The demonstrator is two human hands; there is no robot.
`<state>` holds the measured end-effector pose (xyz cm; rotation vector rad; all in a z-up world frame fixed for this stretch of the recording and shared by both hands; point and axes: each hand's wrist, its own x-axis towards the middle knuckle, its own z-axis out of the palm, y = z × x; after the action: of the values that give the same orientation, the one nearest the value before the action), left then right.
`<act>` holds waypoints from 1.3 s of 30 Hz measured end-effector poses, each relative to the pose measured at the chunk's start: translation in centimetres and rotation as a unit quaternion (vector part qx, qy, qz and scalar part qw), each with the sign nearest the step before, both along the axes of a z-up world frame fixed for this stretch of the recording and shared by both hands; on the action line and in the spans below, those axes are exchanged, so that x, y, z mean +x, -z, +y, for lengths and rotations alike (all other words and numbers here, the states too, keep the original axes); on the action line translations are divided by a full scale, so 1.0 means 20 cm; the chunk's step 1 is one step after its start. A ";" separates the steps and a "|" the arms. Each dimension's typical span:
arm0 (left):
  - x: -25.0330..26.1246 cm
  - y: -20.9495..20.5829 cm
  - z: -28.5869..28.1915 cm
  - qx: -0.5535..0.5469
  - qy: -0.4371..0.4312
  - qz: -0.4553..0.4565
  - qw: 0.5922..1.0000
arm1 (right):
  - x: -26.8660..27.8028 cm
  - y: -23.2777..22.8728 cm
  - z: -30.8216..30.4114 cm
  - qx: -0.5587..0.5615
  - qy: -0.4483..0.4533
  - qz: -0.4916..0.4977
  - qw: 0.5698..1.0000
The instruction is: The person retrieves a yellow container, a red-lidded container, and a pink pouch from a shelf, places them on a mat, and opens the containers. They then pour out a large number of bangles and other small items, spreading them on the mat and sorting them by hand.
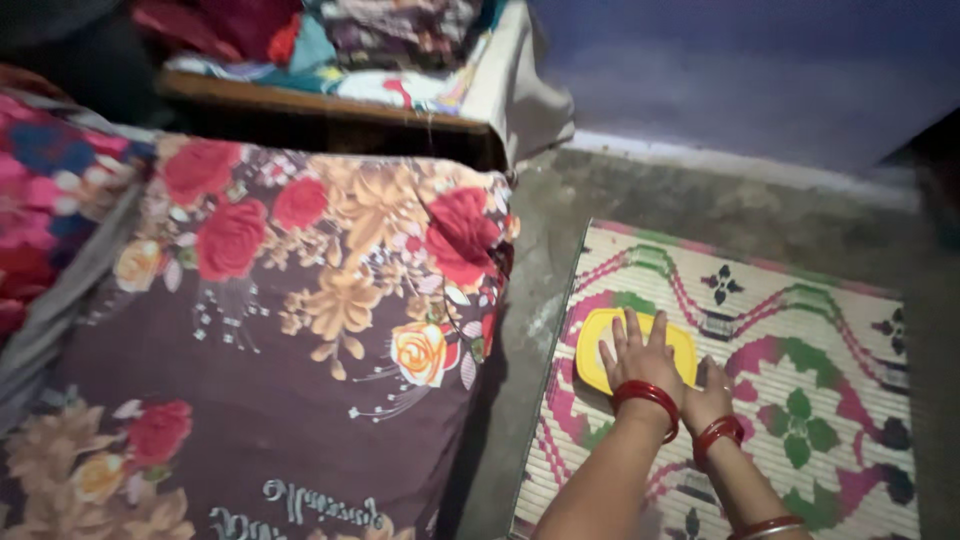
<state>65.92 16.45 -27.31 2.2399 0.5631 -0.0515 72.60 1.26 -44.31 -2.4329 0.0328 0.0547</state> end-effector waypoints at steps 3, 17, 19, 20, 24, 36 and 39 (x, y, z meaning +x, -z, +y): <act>-0.05 -0.24 0.07 0.024 -0.013 -0.020 0.999 | -0.01 -0.18 0.01 -0.001 -0.030 -0.029 0.999; -0.34 -1.02 0.30 0.120 -0.035 -0.130 0.984 | -0.08 -1.10 0.31 -0.050 -0.068 -0.107 0.991; -0.39 -1.07 0.31 0.128 -0.029 -0.144 0.981 | -0.11 -1.21 0.34 -0.046 -0.081 -0.129 0.987; -0.40 -1.11 0.32 0.131 -0.025 -0.151 0.980 | -0.13 -1.27 0.37 -0.049 -0.086 -0.134 0.986; -0.45 -1.21 0.35 0.160 -0.025 -0.188 0.969 | -0.20 -1.45 0.45 -0.088 -0.103 -0.150 0.979; -0.49 -1.47 0.47 0.204 -0.043 -0.229 0.951 | -0.24 -1.88 0.59 -0.064 -0.133 -0.196 0.969; -0.47 -1.49 0.47 0.228 -0.060 -0.230 0.944 | -0.22 -1.92 0.60 -0.067 -0.136 -0.203 0.967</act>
<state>56.62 25.80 2.42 2.5307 0.4828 0.7156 68.18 13.21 -5.91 -2.5204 -0.4963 -0.3339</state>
